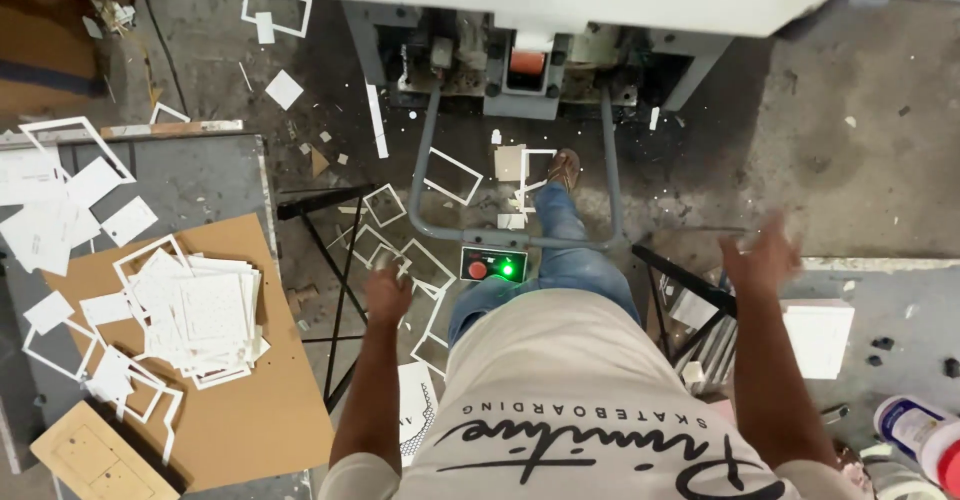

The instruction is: The recorder is placing white cards into a manual printing press, operating the lever to process them, and stacking the results.

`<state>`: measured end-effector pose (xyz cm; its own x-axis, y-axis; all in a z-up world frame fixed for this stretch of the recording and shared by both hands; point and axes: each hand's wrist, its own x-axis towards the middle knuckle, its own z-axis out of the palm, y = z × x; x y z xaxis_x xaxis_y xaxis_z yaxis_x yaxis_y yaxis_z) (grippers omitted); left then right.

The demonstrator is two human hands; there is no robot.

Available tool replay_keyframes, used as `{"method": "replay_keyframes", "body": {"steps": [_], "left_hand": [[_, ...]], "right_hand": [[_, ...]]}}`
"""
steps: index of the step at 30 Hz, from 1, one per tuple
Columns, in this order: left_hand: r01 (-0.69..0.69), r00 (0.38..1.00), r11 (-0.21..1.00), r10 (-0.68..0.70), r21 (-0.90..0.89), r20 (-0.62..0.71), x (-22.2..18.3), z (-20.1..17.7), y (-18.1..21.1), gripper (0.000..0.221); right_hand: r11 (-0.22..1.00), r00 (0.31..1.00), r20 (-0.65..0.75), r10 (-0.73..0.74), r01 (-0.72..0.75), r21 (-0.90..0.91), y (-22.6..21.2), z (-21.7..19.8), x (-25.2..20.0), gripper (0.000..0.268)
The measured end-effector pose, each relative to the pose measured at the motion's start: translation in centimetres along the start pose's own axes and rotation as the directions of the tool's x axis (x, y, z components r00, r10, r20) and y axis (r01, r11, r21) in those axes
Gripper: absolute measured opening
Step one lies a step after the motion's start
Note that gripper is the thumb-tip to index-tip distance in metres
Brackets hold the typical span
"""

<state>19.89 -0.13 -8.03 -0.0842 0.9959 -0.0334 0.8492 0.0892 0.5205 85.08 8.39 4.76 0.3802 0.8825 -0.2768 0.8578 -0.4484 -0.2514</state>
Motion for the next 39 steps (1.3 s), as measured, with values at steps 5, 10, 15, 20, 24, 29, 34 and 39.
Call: {"method": "replay_keyframes", "body": {"steps": [5, 10, 15, 20, 24, 29, 34, 39], "left_hand": [[0.015, 0.936, 0.999, -0.027, 0.035, 0.35, -0.7, 3.3, 1.4, 0.041], [0.115, 0.898, 0.993, -0.106, 0.005, 0.426, 2.0, 2.4, 0.5, 0.042], [0.103, 0.915, 0.994, -0.08, -0.037, 0.395, 4.6, 1.8, -0.7, 0.049], [0.173, 0.908, 0.983, -0.136, -0.061, 0.395, 6.0, 0.7, 1.5, 0.039], [-0.007, 0.945, 0.984, 0.065, -0.18, 0.32, 7.2, 0.2, 4.0, 0.038], [-0.028, 0.853, 0.922, 0.222, -0.385, 0.472, 12.8, -3.3, 9.6, 0.04], [-0.444, 0.838, 0.804, 0.529, -0.395, 0.133, 22.7, -13.8, 26.2, 0.03], [-0.794, 0.601, 0.588, 0.798, -0.154, -0.05, 32.6, -11.8, 35.9, 0.044]], "right_hand": [[0.781, 0.793, -0.093, 0.602, -0.609, -0.14, 14.6, 2.3, -10.0, 0.138], [0.839, 0.853, -0.031, 0.522, -0.519, -0.162, 28.0, 7.0, -13.5, 0.099], [0.979, 0.976, -0.083, 0.201, -0.203, -0.02, 30.1, 5.7, -14.7, 0.082], [0.969, 0.978, -0.119, 0.169, -0.144, 0.2, 31.9, 6.7, -14.6, 0.049], [0.891, 0.907, -0.143, 0.395, -0.417, -0.182, 27.8, 4.5, -15.1, 0.03], [0.915, 0.793, -0.57, 0.216, -0.368, -0.166, 31.0, 2.1, -13.7, 0.024], [0.971, 0.755, -0.628, 0.189, -0.047, 0.236, 24.1, -5.4, -10.5, 0.022], [0.897, 0.77, -0.633, -0.072, 0.327, 0.296, 12.2, -12.6, -5.4, 0.027]]}}
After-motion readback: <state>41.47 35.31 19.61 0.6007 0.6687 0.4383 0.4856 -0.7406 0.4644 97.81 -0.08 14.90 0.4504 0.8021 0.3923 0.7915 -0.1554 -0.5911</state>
